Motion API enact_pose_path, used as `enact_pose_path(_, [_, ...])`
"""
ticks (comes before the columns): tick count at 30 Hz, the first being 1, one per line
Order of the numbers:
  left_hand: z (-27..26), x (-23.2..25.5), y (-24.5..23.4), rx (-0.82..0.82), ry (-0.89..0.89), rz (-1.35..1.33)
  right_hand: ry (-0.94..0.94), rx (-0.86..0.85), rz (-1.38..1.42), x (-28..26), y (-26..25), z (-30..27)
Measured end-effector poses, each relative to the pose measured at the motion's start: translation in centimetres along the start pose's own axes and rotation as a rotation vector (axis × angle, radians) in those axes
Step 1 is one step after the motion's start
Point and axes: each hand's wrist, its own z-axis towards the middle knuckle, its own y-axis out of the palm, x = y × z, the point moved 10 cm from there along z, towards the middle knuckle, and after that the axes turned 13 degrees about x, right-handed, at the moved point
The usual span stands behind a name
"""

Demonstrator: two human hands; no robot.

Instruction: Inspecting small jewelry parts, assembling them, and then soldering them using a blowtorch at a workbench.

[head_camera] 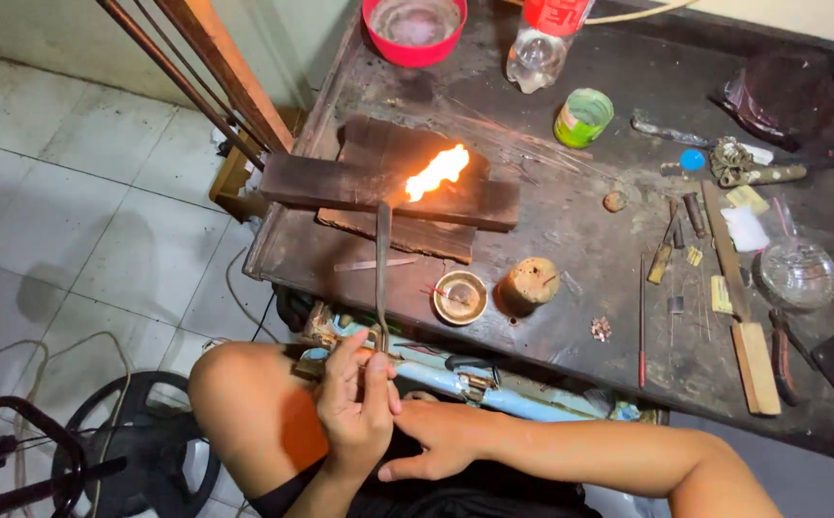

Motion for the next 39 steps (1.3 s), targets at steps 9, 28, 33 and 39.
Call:
enact_pose_path(9, [-0.9, -0.9, 0.4, -0.018, 0.055, -0.013, -0.002, 0.001, -0.009, 1.0, -0.4, 0.1])
enact_pose_path(28, [-0.9, -2.2, 0.2, 0.005, -0.088, -0.071, 0.099, -0.088, -0.045, 2.0, 0.3, -0.4])
enact_pose_path(33, [-1.0, -2.4, 0.5, -0.006, -0.088, -0.069, 0.001, -0.015, 0.036, 2.2, 0.3, -0.4])
enact_pose_path(39, [-0.3, -2.2, 0.1, 0.005, -0.069, -0.111, 0.064, -0.046, 0.009, 1.5, -0.3, -0.5])
